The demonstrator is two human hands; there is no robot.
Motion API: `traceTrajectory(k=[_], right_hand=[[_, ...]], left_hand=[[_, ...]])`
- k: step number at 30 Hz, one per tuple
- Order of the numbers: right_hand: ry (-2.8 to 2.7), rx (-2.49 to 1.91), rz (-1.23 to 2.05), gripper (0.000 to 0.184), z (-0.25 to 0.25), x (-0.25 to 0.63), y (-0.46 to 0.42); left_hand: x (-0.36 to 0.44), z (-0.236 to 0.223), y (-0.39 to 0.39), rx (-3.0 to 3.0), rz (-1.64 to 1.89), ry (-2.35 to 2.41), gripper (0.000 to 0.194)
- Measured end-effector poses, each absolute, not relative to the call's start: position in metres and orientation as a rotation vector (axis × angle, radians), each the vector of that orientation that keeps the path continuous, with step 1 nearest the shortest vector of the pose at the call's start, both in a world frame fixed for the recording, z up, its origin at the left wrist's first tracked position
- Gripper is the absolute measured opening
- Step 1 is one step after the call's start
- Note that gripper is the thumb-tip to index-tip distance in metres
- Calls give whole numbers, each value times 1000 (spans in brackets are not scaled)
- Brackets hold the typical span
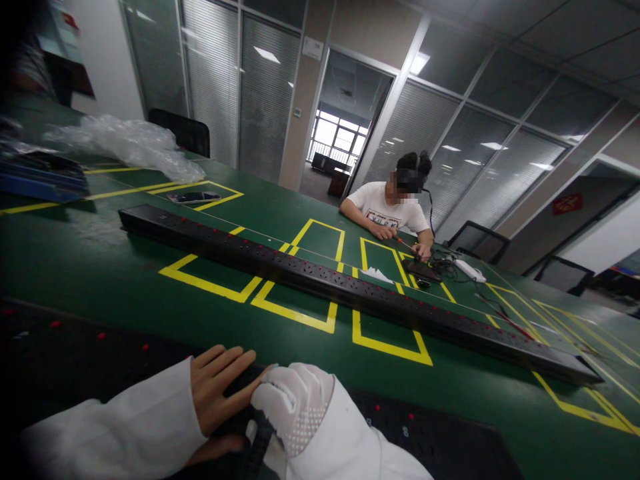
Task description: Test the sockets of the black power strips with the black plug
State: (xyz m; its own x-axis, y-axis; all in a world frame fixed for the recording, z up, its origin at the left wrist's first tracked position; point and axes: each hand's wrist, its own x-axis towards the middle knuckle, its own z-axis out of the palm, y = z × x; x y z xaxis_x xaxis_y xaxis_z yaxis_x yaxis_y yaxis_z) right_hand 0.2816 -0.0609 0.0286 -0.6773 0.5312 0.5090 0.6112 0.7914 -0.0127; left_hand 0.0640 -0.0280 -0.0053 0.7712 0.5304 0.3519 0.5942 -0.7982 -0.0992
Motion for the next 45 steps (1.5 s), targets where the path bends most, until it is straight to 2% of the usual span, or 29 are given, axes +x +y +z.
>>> traceTrajectory(k=[6,11,16,20,28,40,45], right_hand=[[-2480,-854,-209,42,28,280,-61],[-2484,-874,-207,41,31,281,-63],[-2513,-889,-205,45,35,281,-65],[-2503,-889,-213,43,31,282,-64],[-2495,-863,-216,47,25,285,-60],[-2509,-857,-189,42,37,280,-64],[-2499,-846,-194,42,32,281,-61]], left_hand=[[63,-5,-27,-2771,-467,-877,81],[63,-4,-27,-2786,-489,-878,74],[66,-1,-30,-2754,-369,-901,84],[68,0,-30,-2744,-317,-890,84],[64,-3,-28,-2761,-388,-878,83],[63,-5,-28,-2774,-498,-886,76],[63,-2,-29,-2777,-458,-906,83]])
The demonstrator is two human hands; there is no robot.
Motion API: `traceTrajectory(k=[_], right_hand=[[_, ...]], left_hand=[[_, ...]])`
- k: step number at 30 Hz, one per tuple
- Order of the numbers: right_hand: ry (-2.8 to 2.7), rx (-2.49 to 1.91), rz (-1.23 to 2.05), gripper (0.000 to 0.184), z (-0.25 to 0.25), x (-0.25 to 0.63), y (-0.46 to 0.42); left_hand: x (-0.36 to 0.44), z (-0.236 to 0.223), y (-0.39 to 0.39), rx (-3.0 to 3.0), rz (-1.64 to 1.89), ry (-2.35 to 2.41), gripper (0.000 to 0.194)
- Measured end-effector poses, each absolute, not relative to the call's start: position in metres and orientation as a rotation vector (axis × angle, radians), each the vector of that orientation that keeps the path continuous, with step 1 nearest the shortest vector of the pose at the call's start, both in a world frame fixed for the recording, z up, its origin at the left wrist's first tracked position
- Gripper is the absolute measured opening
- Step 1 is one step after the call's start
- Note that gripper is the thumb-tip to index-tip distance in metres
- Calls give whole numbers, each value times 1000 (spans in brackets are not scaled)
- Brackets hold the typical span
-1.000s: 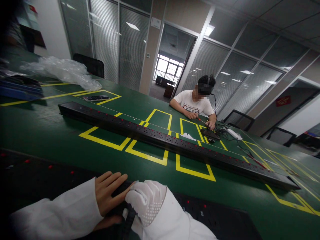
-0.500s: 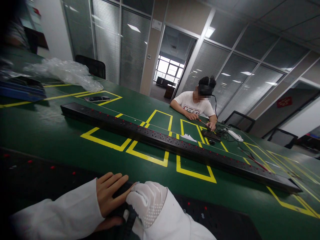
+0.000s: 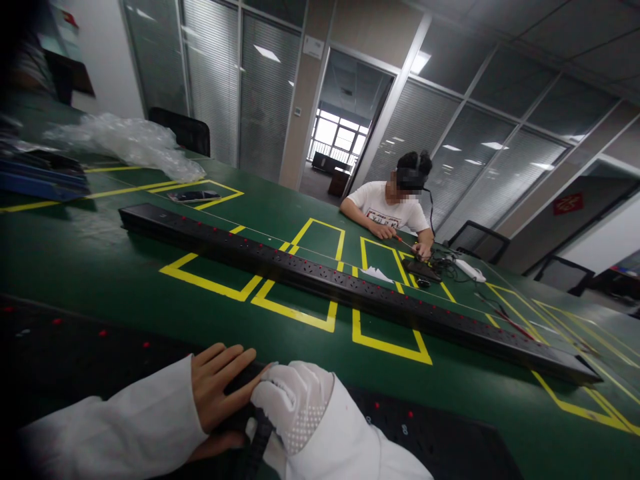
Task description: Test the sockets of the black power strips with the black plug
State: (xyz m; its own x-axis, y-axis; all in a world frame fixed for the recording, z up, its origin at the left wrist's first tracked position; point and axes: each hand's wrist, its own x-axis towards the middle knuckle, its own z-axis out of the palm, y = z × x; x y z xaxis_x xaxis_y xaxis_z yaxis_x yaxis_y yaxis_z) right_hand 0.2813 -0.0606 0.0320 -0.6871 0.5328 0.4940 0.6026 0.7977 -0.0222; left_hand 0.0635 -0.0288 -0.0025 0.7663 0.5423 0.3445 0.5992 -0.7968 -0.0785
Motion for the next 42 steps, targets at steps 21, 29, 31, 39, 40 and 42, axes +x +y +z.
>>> traceTrajectory(k=[21,29,31,39,40,42], right_hand=[[-2481,-869,-141,42,29,283,-61],[-2346,-977,35,42,38,278,-63],[-2275,-1035,70,44,40,277,-64],[-1915,-1268,240,32,41,289,-56],[-1837,-1294,291,30,39,295,-54],[-1676,-1322,423,27,35,307,-51]], left_hand=[[64,-5,-28,-2769,-455,-897,75],[64,-1,-30,-2753,-434,-892,77],[64,0,-30,-2752,-436,-887,75],[69,8,-29,-2746,-245,-873,80],[69,10,-29,-2755,-212,-880,81],[71,17,-29,-2775,-162,-916,83]])
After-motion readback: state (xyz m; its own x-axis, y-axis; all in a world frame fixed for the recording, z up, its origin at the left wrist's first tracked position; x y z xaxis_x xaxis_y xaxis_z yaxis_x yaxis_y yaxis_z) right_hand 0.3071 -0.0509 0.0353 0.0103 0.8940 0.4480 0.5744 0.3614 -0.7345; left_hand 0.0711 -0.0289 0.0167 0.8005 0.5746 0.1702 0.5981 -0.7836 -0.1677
